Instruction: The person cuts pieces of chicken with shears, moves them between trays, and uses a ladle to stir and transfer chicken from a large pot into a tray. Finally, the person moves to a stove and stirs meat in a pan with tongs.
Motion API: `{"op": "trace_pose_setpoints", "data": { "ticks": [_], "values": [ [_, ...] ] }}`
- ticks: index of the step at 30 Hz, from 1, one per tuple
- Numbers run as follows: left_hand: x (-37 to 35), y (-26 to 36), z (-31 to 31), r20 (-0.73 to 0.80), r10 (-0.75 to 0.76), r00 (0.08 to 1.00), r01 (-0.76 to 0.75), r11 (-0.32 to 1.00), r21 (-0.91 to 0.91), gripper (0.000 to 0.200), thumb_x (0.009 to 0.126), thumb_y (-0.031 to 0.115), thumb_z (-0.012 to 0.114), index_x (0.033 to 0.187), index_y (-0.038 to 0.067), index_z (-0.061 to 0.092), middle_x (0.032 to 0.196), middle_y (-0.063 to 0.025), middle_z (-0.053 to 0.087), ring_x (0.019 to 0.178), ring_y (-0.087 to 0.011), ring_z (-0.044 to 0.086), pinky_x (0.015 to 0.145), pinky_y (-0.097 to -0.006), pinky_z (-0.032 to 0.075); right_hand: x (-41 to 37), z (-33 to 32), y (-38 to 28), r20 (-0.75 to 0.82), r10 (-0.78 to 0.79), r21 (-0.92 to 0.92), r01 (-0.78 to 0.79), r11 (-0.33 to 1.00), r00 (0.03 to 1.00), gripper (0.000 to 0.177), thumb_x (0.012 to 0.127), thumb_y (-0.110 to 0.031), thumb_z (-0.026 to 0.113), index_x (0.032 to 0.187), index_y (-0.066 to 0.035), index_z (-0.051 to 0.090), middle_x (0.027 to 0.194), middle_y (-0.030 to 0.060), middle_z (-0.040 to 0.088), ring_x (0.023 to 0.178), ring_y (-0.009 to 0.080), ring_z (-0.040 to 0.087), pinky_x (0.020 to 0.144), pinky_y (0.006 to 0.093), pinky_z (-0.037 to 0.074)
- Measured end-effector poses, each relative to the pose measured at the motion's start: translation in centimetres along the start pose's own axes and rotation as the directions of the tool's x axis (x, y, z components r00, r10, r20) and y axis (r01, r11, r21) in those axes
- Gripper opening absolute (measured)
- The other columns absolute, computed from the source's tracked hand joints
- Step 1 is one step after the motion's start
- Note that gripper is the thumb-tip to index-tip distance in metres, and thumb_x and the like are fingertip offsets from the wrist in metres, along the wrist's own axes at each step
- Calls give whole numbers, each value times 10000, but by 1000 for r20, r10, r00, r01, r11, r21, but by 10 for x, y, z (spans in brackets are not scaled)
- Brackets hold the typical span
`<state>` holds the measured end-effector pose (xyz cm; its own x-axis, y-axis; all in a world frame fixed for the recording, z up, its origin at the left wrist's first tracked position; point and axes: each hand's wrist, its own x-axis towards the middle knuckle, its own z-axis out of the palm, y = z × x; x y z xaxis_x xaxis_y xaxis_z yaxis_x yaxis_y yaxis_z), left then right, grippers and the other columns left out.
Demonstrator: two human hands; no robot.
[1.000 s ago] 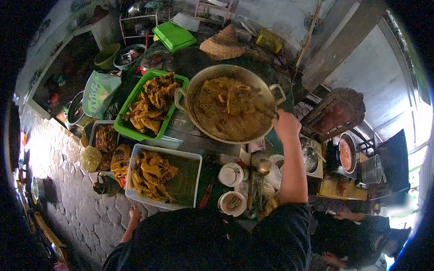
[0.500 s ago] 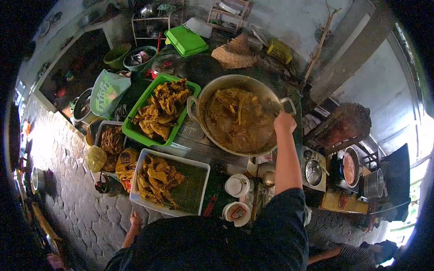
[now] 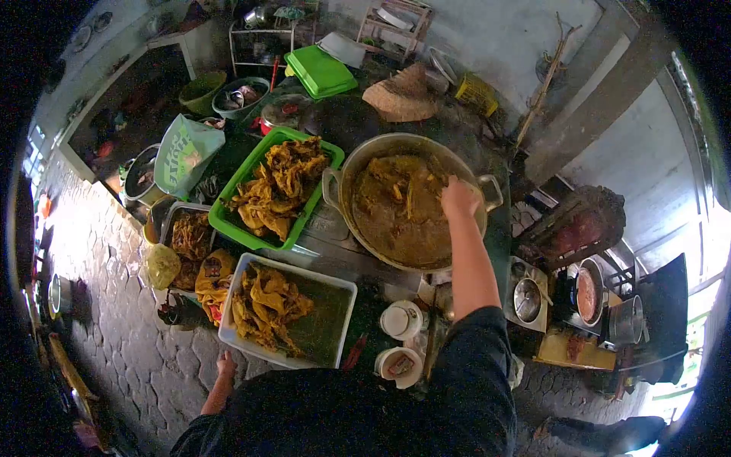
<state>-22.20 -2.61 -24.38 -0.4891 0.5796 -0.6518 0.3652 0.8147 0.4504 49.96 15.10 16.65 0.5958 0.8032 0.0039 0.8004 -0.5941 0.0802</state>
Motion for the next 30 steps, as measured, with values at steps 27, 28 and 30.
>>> {"op": "trace_pose_setpoints", "data": {
  "ticks": [27, 28, 30],
  "values": [
    [8, -23, -4, -48, 144, 988, -115, 919, 377, 550, 903, 478, 414, 1200, 32, 537, 1233, -274, 485, 1234, -422, 361, 1033, -450, 310, -14, -26, -45, -8, -241, -157, 237, 959, 971, 422, 895, -279, 546, 1270, -95, 483, 995, 114, 637, 812, 257, 625, 597, 417, 524],
    [9, -12, -4, -24, 65, 998, -59, 978, 201, 542, 903, 474, 418, 1197, 35, 540, 1242, -252, 492, 1253, -416, 339, 1046, -448, 290, -17, -32, -50, 41, -204, -113, 208, 972, 978, 429, 894, -282, 546, 1274, -95, 480, 1023, 112, 632, 846, 265, 623, 638, 423, 528],
    [9, -6, -2, 15, -9, 1000, 9, 1000, 17, 534, 903, 469, 422, 1194, 38, 543, 1251, -230, 499, 1271, -410, 317, 1060, -445, 271, -19, -32, -55, 90, -170, -72, 177, 982, 981, 435, 893, -285, 547, 1278, -96, 476, 1051, 111, 627, 879, 273, 621, 680, 429, 532]
  ]
}}
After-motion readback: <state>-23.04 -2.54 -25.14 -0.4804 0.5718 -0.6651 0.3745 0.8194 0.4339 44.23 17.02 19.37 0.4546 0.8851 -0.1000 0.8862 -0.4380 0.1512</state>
